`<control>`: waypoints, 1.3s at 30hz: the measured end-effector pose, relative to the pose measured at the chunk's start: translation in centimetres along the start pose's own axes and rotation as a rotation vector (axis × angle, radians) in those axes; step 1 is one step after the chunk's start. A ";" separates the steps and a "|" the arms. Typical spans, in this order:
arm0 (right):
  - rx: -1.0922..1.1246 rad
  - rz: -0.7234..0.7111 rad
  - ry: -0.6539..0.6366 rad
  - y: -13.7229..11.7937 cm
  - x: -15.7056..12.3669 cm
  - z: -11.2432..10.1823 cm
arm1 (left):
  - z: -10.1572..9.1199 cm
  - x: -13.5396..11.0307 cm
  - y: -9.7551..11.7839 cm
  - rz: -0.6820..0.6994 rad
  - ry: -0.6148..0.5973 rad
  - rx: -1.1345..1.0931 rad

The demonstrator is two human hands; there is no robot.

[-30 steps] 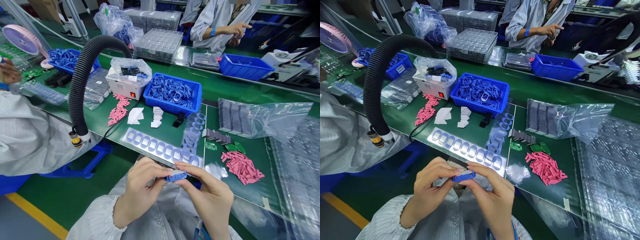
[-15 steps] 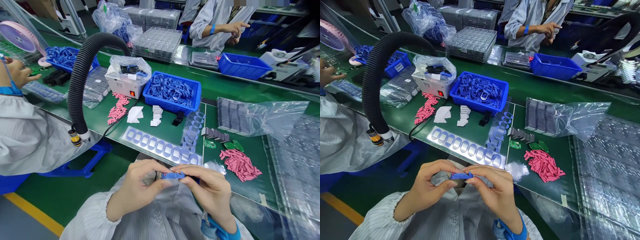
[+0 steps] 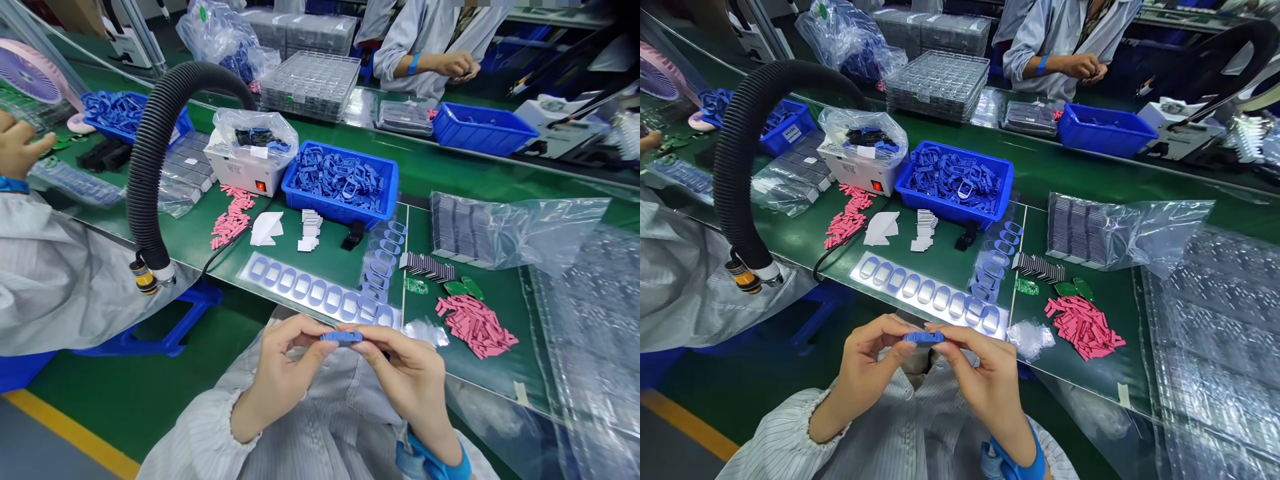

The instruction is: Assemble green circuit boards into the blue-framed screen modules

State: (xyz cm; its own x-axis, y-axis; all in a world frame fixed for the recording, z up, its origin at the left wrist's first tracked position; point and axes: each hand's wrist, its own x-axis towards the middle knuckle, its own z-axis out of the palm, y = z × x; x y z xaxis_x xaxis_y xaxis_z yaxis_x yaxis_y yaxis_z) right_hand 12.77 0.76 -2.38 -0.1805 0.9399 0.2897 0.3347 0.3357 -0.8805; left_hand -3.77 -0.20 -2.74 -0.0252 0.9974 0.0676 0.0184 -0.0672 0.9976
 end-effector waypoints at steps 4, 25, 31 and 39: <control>-0.029 0.056 0.067 0.2 -0.6 1.5 | 0.8 0.1 -0.3 -0.110 0.039 -0.205; 0.046 0.052 -0.109 -0.3 -0.4 -1.6 | -0.2 0.1 -0.2 0.144 -0.107 -0.060; -0.084 -0.377 -0.103 1.1 -0.3 -2.0 | -0.9 0.3 -0.2 -0.087 -0.218 -0.240; 0.280 0.210 0.172 0.6 -2.0 0.6 | -0.5 0.1 0.0 0.358 -0.049 0.089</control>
State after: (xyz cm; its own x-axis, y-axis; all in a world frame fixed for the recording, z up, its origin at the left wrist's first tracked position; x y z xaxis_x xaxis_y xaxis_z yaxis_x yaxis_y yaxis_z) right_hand 12.79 -0.97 -3.74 0.0313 0.9910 0.1298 0.0781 0.1270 -0.9888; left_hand -4.31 -0.12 -2.68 0.0467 0.9113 0.4090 0.1041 -0.4116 0.9054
